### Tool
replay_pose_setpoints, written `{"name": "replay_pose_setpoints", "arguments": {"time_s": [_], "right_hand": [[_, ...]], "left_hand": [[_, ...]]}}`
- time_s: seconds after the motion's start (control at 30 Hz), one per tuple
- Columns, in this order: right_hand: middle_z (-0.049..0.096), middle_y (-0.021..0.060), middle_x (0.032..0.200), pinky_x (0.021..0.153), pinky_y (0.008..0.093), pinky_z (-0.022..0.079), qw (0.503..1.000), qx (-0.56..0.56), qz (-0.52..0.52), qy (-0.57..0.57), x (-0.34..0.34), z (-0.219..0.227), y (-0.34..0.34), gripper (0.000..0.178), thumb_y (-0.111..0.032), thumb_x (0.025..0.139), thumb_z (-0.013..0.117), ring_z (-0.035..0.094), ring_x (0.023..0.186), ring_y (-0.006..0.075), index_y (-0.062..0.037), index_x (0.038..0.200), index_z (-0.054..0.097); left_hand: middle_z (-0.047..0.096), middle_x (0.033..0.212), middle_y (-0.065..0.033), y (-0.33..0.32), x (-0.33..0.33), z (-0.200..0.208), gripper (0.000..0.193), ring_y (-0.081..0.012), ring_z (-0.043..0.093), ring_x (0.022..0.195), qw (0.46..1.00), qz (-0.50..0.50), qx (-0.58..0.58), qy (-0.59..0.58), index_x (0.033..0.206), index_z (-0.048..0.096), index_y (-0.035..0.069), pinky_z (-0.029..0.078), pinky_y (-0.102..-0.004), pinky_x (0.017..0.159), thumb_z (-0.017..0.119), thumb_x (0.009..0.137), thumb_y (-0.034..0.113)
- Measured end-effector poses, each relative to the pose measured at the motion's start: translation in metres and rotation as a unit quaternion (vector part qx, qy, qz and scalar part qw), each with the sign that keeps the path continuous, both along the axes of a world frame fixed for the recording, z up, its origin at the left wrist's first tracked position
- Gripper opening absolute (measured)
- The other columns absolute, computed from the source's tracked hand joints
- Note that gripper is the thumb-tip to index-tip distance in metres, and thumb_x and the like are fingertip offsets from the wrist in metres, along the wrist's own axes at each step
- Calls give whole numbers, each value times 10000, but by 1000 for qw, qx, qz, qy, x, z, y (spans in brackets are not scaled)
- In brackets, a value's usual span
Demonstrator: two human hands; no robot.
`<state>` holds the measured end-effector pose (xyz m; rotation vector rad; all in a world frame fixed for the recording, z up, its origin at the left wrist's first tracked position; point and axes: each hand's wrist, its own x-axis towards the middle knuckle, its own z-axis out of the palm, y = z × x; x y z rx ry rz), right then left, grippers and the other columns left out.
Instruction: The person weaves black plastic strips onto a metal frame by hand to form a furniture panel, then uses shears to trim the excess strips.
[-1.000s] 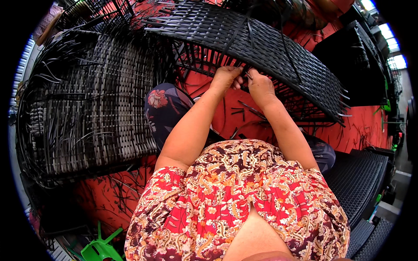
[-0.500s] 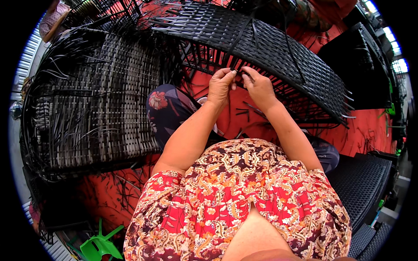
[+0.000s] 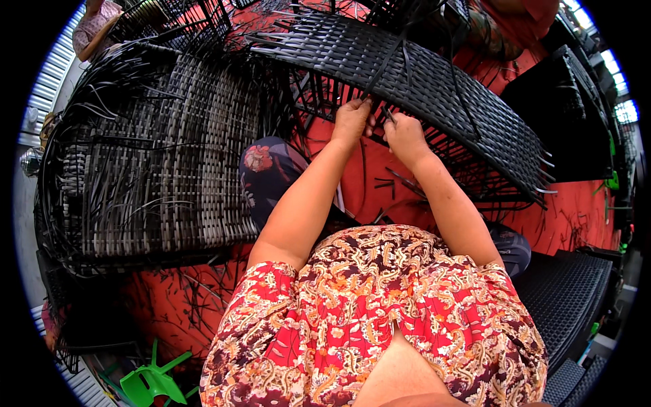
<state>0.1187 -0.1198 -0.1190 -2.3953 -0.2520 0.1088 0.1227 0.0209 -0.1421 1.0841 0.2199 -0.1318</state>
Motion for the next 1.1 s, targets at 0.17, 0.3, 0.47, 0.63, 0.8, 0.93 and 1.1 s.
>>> {"name": "replay_pose_setpoints", "arguments": {"time_s": [0.17,0.3,0.47,0.63,0.8,0.93,1.1], "right_hand": [[583,141,628,531,358,471,1000,-17,14,-19,14,-3,5,216,-167,875,498,567,550,266,13,786,576],[574,93,585,473,317,462,999,-39,21,-24,13,-2,7,224,-172,888,488,557,470,191,18,804,571],[607,242,749,660,453,488,999,-47,10,-7,6,8,9,208,-203,857,528,598,743,407,-13,854,614],[623,210,782,660,447,487,991,36,58,-119,-19,16,12,237,-176,850,555,602,742,390,-51,1050,563],[613,195,760,648,458,468,988,25,95,-119,-5,22,40,184,-219,864,551,596,736,376,-54,943,565],[598,206,731,639,463,460,991,33,79,-100,9,8,35,206,-238,870,529,581,719,398,-40,818,536],[596,230,737,652,472,462,998,35,29,-49,10,-4,30,186,-212,850,532,579,730,418,-29,812,528]], "left_hand": [[493,580,2,2,5,-5,116,-68,377,404,985,-34,-159,59,829,541,78,282,-184,351,566,879,180],[484,588,3,11,4,-9,86,-62,374,417,972,-65,-219,52,848,541,74,285,-172,366,578,869,149],[490,586,6,10,-1,-15,102,-82,384,403,977,1,-213,18,885,548,40,299,-213,381,598,842,117],[493,588,6,15,-24,-5,93,-84,400,419,960,127,-251,-1,894,555,59,317,-217,394,606,833,107],[487,585,11,30,-34,1,91,-88,405,422,965,119,-235,-21,893,555,56,330,-219,398,599,838,113],[506,606,2,39,-26,1,118,-89,420,435,991,99,-89,-4,904,597,15,340,-211,412,573,853,119],[525,609,-15,57,8,15,179,-86,428,422,994,-5,107,30,903,608,-11,325,-219,379,552,872,156]]}}
